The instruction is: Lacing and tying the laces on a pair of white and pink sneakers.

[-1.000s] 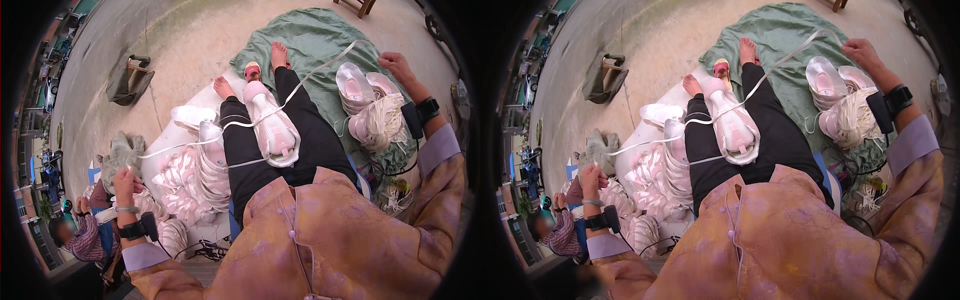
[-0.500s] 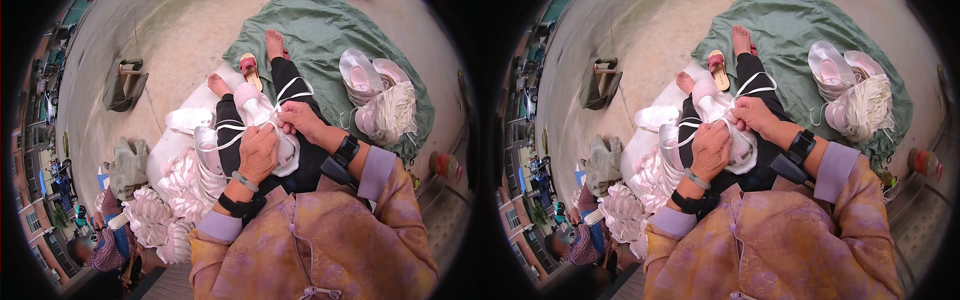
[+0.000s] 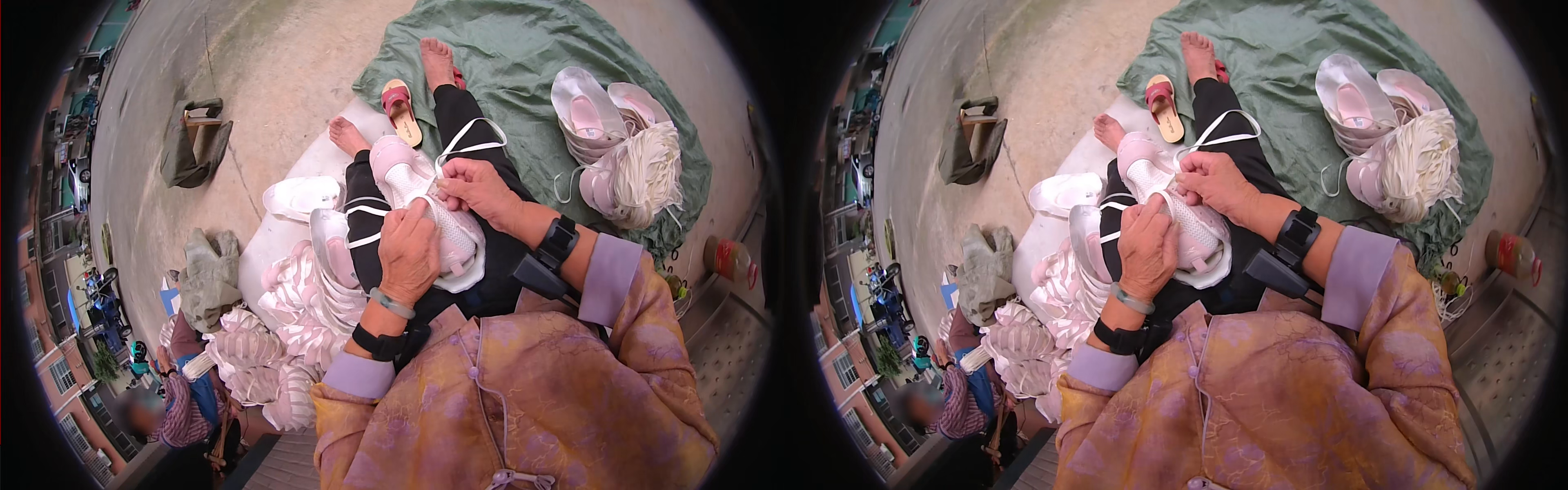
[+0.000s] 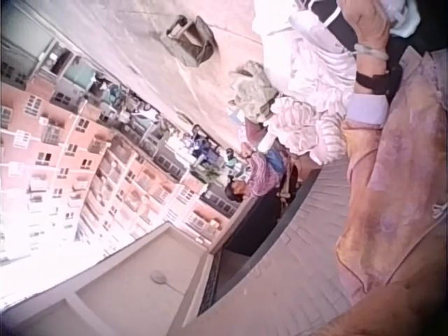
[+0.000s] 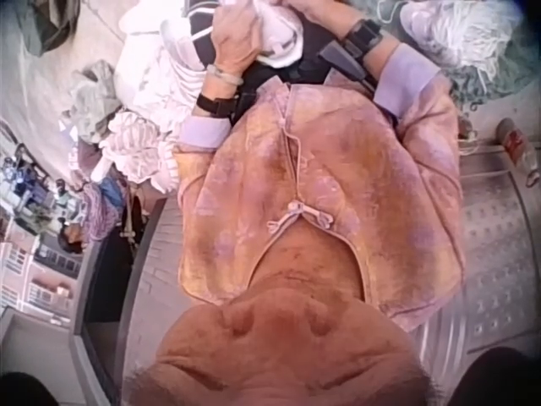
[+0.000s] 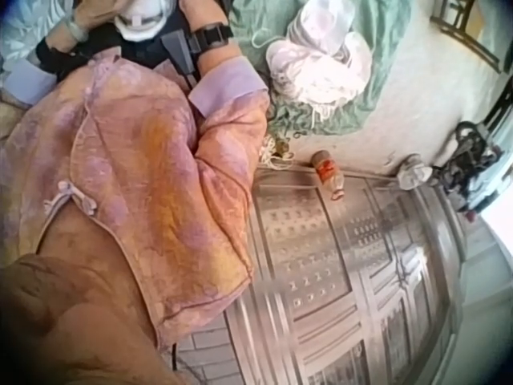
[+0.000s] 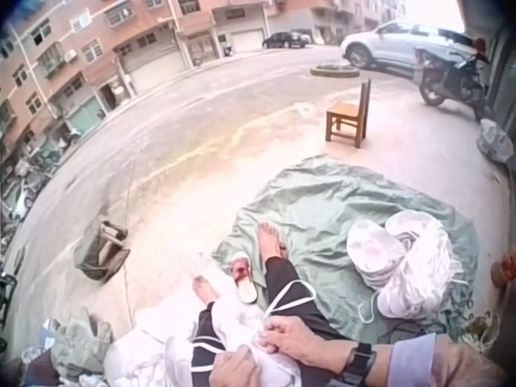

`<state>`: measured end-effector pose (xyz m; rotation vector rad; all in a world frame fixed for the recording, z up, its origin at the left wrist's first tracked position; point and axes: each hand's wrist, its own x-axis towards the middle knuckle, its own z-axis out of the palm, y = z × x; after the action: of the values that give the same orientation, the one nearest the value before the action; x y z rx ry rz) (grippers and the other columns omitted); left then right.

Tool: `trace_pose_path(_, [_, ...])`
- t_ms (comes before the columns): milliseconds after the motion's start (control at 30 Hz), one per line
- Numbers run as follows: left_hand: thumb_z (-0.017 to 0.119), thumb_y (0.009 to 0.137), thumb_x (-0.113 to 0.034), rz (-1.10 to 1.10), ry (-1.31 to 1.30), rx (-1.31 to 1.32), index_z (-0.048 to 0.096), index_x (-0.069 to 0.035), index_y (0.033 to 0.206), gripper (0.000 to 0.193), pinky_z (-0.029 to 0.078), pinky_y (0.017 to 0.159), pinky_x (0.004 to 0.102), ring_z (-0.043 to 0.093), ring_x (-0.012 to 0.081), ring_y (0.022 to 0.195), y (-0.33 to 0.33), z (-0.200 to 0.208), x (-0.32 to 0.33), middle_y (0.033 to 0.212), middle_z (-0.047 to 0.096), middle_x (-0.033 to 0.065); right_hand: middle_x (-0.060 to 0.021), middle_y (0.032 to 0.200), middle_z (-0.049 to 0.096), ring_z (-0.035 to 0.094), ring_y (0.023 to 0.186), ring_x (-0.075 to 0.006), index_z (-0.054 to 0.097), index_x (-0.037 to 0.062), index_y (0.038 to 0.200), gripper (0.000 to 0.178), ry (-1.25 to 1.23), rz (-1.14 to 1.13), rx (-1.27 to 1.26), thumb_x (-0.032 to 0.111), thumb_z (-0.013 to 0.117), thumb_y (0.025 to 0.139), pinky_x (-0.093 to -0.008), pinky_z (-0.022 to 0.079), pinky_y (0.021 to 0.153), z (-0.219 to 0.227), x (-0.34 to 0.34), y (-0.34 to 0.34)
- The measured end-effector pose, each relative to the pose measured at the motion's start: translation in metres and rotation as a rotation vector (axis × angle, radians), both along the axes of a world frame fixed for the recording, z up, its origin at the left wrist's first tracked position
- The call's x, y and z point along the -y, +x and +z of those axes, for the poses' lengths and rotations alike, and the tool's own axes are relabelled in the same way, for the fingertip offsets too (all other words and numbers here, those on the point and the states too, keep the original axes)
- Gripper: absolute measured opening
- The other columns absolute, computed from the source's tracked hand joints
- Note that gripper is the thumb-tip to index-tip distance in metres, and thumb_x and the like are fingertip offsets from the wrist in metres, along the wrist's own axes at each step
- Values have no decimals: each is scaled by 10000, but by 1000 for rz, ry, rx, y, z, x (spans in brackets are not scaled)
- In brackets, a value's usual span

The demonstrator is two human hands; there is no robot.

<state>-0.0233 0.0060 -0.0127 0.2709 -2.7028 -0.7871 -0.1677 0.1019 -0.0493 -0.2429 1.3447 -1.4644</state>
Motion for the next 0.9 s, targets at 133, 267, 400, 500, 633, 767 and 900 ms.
trace_pose_path(133, [620,681,-28,6,3,-7,544,10,803,148,436,758,391,511,351,831,1,-3,0,1082,573,183,10,736,610,518,574,-23,571,67,873,105,-32,8,-37,172,568,879,-162,388,497,-4,2,-1])
trace_pose_path(267, [623,681,-30,0,5,8,543,8,797,146,436,761,393,512,352,835,2,-3,0,1087,573,186,20,704,580,496,576,-15,572,58,848,97,-40,25,-103,153,569,869,-163,379,497,-4,5,-1])
trace_pose_path(400, [634,681,-25,18,27,-53,548,2,796,146,434,737,375,510,339,816,3,-3,1,1041,579,175,12,671,541,459,576,-31,576,26,812,118,-80,100,-430,138,588,844,-195,378,504,-13,15,-4])
trace_pose_path(500, [645,695,-20,119,156,-101,561,0,791,129,433,695,350,523,299,777,13,0,0,918,581,139,-2,645,504,439,586,-58,574,-5,796,145,14,137,-700,134,612,814,-234,384,520,-16,18,3])
trace_pose_path(633, [604,850,-67,682,841,-224,599,-23,804,64,378,525,199,483,78,578,38,14,19,681,527,7,-6,629,479,436,592,-72,551,-10,775,163,46,84,-687,132,627,799,-251,391,535,-22,17,10])
trace_pose_path(767, [579,871,-103,889,1080,-533,569,-34,872,70,382,502,204,477,78,539,65,28,55,669,545,14,-80,620,535,510,567,-168,533,17,761,183,88,-54,-609,154,654,771,-303,434,561,-21,13,12])
trace_pose_path(900, [570,870,-95,933,1374,-474,552,-29,906,77,440,514,211,571,121,583,76,18,48,731,605,58,-63,665,524,500,565,-148,541,40,790,169,59,-75,-682,160,659,782,-275,426,540,-10,5,11])
